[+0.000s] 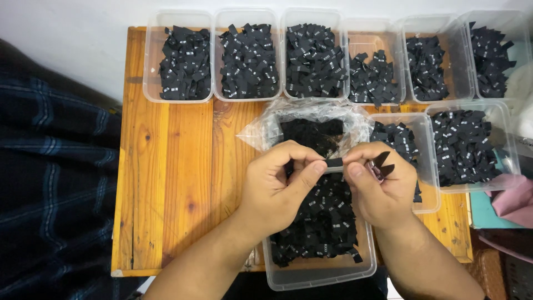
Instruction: Trimming excess material from small black garment components using nippers
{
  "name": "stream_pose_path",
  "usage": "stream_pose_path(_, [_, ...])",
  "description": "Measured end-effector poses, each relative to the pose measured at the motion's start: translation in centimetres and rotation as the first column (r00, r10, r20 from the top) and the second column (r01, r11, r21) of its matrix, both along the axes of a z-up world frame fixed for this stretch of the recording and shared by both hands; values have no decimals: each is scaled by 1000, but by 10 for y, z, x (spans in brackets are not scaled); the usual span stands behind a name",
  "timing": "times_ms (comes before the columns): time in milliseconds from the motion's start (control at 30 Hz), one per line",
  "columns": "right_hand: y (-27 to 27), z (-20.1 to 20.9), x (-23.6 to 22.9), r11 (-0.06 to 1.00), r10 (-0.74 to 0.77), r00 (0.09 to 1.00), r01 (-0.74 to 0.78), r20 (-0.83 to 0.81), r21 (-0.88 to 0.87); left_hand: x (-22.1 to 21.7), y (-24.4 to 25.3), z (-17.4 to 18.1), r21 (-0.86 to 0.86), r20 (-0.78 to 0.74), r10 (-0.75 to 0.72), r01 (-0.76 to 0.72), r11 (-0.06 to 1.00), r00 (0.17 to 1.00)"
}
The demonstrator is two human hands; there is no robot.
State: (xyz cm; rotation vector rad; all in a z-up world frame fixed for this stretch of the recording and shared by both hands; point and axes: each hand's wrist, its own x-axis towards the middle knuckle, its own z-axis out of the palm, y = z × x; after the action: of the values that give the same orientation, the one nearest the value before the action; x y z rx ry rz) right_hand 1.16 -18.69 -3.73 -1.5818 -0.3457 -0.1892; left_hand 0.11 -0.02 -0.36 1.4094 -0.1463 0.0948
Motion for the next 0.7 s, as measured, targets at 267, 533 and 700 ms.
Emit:
stream_pose_path(267, [2,2,0,999,20,1000,-20,-22,35,0,0,-4,-21,6,5,-5,1000,1000])
stream_pose_path(533, [-4,-5,-1,1000,-25,1000,25,1,-10,0,2,3,29,12,-11,10,1000,1000])
stream_pose_path(700, [-1,6,2,997,-31,999,29,-32,-72,2,2,0,-5,69,-34,35,999,997])
